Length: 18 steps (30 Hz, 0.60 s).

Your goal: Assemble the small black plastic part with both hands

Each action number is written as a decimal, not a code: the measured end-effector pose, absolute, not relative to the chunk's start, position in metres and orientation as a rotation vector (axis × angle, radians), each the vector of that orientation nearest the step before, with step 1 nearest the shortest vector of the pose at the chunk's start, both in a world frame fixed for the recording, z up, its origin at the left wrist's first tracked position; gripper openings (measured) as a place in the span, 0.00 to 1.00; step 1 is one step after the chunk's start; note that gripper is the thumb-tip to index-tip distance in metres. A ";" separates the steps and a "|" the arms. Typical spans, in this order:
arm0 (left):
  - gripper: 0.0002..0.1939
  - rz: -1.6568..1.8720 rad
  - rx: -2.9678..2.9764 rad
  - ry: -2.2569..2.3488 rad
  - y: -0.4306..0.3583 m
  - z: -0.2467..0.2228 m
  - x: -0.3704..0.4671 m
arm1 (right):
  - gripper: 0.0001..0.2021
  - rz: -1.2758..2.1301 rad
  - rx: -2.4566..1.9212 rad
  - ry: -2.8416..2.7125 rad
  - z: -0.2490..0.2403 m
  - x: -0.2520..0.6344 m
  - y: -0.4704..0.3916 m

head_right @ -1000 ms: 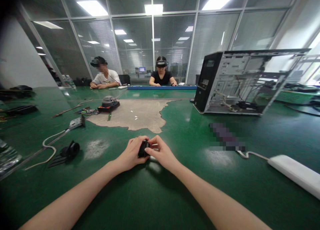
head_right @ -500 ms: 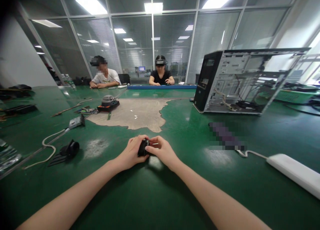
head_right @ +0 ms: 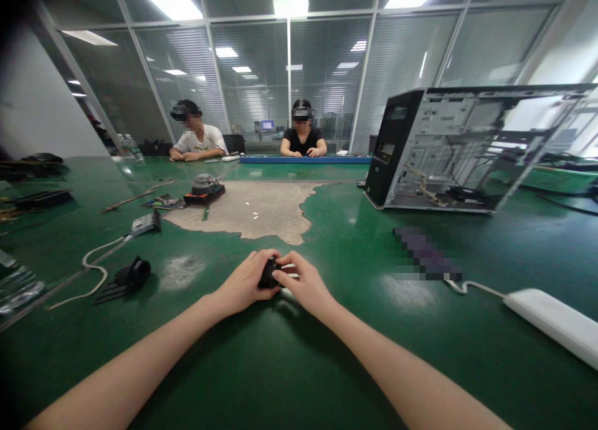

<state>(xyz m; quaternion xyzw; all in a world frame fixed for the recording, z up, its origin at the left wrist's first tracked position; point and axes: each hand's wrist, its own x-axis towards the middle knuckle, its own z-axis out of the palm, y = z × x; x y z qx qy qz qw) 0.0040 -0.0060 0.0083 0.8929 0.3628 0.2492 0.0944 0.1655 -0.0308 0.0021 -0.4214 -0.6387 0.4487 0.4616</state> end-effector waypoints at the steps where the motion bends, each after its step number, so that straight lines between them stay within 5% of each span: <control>1: 0.29 0.726 2.633 1.058 -0.006 0.008 0.003 | 0.09 1.111 -1.044 -1.563 0.002 0.165 -0.030; 18: 0.32 0.708 2.508 1.166 -0.006 0.007 0.002 | 0.09 1.179 -0.976 -1.591 0.001 0.171 -0.027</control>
